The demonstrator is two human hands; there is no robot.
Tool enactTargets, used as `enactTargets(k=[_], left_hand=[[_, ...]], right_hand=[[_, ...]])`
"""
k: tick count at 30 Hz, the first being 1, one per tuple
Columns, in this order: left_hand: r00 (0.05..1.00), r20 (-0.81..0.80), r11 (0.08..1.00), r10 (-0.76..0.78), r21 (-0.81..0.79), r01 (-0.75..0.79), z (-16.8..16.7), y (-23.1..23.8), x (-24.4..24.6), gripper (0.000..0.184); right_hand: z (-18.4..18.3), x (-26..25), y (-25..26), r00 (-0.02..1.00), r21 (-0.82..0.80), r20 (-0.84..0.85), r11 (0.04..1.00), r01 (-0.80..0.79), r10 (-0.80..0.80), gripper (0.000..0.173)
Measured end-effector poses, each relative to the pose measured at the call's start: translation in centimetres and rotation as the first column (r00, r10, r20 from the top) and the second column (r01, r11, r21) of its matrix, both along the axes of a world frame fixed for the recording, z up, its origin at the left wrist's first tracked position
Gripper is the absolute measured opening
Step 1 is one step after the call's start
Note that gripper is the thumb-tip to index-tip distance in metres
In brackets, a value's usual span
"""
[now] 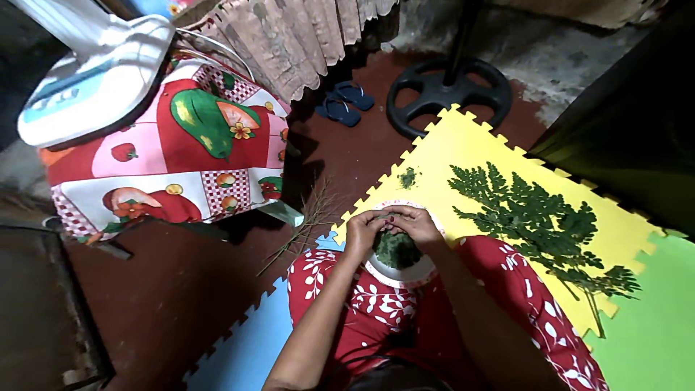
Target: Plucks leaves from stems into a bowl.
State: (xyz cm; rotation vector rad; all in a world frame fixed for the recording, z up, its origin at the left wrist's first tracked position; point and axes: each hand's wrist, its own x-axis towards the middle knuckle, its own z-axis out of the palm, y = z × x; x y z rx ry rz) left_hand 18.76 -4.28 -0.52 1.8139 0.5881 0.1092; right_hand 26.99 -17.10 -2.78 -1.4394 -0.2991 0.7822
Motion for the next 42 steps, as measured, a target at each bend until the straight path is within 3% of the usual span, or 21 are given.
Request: enactTargets(k=[5, 10, 16, 20, 25, 29, 32, 35, 37, 39, 42], left_hand=[[1.0, -0.01, 1.0, -0.009, 0.008, 0.009, 0.0, -0.4, 0.0, 0.02], [0.989, 0.08, 0.979, 0.127, -0.172, -0.112, -0.7, -0.6, 0.3, 0.011], [0.975, 0.017, 0.943, 0.222, -0.259, -0.21, -0.6, -0.8, 0.8, 0.008], [0.978, 0.002, 0.936, 0.207, -0.292, -0.197, -0.5, -1.1, 0.9, 0.008], [0.986, -0.019, 0.96, 0.164, -0.227, -0.164, -0.4, -0.5, 0.6, 0.008], [0.978, -0.059, 0.963, 0.198, -0.173, -0.206, -0.4, 0.9, 0.0, 0.009], [0.981, -0.193, 1.0, -0.014, -0.017, 0.011, -1.1, 1.2, -0.6, 0.017], [0.915, -0.341, 0.959, -0.215, 0.104, 0.264, -1.8, 0.7, -0.5, 0.037], [0.928, -0.301, 0.963, -0.221, 0.082, 0.256, -1.8, 0.1, -0.1, 0.057], [0.975, -0.167, 0.989, -0.146, -0.002, 0.147, -1.6, -0.7, 0.1, 0.064], [1.0, 0.028, 0.993, 0.002, -0.116, 0.002, -1.8, -1.4, 0.3, 0.045]], right_hand=[[-0.3, -0.1, 0.5, 0.98, -0.013, -0.108, 0.986, 0.168, -0.169, 0.007], [-0.3, 0.1, 0.4, 0.966, 0.024, -0.178, 0.98, 0.197, -0.19, 0.007], [-0.3, 0.1, 0.0, 0.995, 0.028, 0.096, 0.999, 0.025, -0.027, 0.031], [-0.8, -0.1, 0.1, 0.958, -0.034, 0.281, 0.996, 0.077, -0.064, 0.014], [-0.3, 0.3, -0.2, 0.984, -0.042, 0.15, 0.994, 0.098, -0.091, 0.008], [-0.1, 1.6, -1.1, 0.978, -0.05, 0.04, 0.977, 0.207, -0.205, 0.006], [-0.3, 1.8, -0.9, 0.971, -0.037, -0.027, 0.971, 0.235, -0.236, 0.006], [-0.5, 1.5, -0.6, 0.975, -0.047, -0.075, 0.978, 0.204, -0.207, 0.006], [-0.6, 1.5, -0.7, 0.976, -0.057, -0.089, 0.98, 0.193, -0.198, 0.006], [-0.8, 1.4, -0.6, 0.979, -0.06, -0.099, 0.983, 0.172, -0.177, 0.006], [-0.5, 1.0, -0.1, 0.981, -0.055, -0.139, 0.99, 0.132, -0.138, 0.008]])
